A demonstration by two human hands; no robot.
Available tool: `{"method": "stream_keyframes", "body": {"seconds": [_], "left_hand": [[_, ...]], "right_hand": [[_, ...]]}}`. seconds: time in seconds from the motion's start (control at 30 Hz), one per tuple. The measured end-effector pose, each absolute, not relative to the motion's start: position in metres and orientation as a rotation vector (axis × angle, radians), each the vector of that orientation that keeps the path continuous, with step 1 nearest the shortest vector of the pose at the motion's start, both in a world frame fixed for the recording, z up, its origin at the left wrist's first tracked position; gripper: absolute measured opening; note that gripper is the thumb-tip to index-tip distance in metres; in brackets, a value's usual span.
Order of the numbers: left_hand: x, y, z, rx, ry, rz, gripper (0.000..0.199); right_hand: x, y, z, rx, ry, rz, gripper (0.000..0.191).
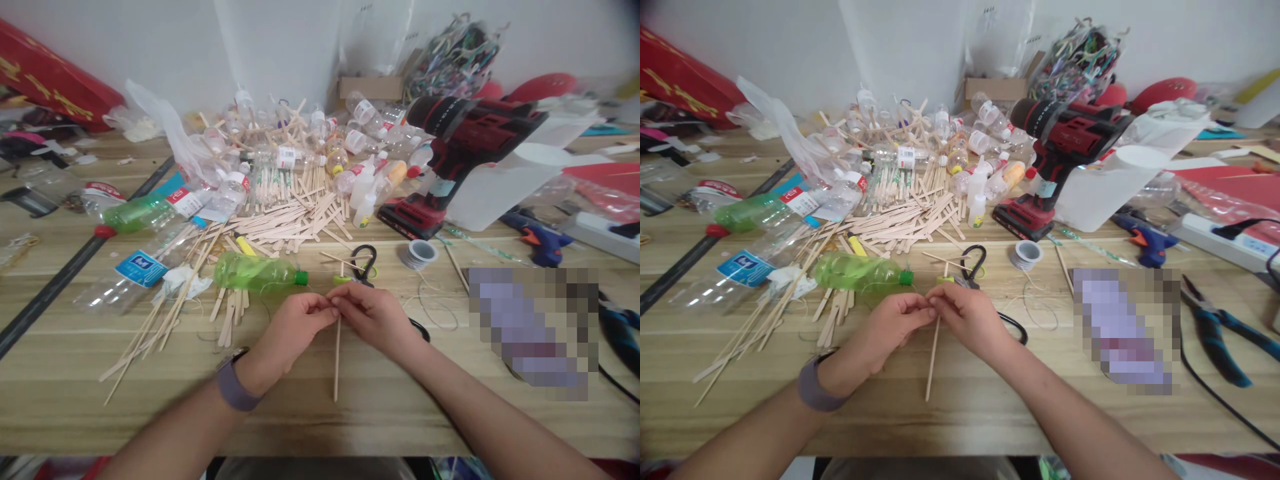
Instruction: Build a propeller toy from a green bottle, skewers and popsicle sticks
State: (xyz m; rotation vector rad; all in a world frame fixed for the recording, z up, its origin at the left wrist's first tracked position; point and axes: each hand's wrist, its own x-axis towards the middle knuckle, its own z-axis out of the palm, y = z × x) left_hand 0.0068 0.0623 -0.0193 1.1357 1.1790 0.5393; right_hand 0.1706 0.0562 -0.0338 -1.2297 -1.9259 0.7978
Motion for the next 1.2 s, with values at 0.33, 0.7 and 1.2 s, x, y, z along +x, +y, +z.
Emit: {"method": "stream_keyframes", "body": {"seconds": [0.33,0.7,1.2], "left_hand": [[0.006,0.063,-0.019,1.231,1.258,0.552,0.024],[0.004,0.066,-0.026,1.451,1.305,0.566,0.021],[-0.005,0.080,-0.011,1.735,1.221,0.339,0.021]], "right_hand": [[0.178,0.055,-0.028,-1.280,-1.923,0.905,0.013],[0.181,0.056,-0.034,-1.157,-2.196,0.607,0.017],[0.180,0.053,-0.036,-1.037,-2.379,0.349,0.020]]}}
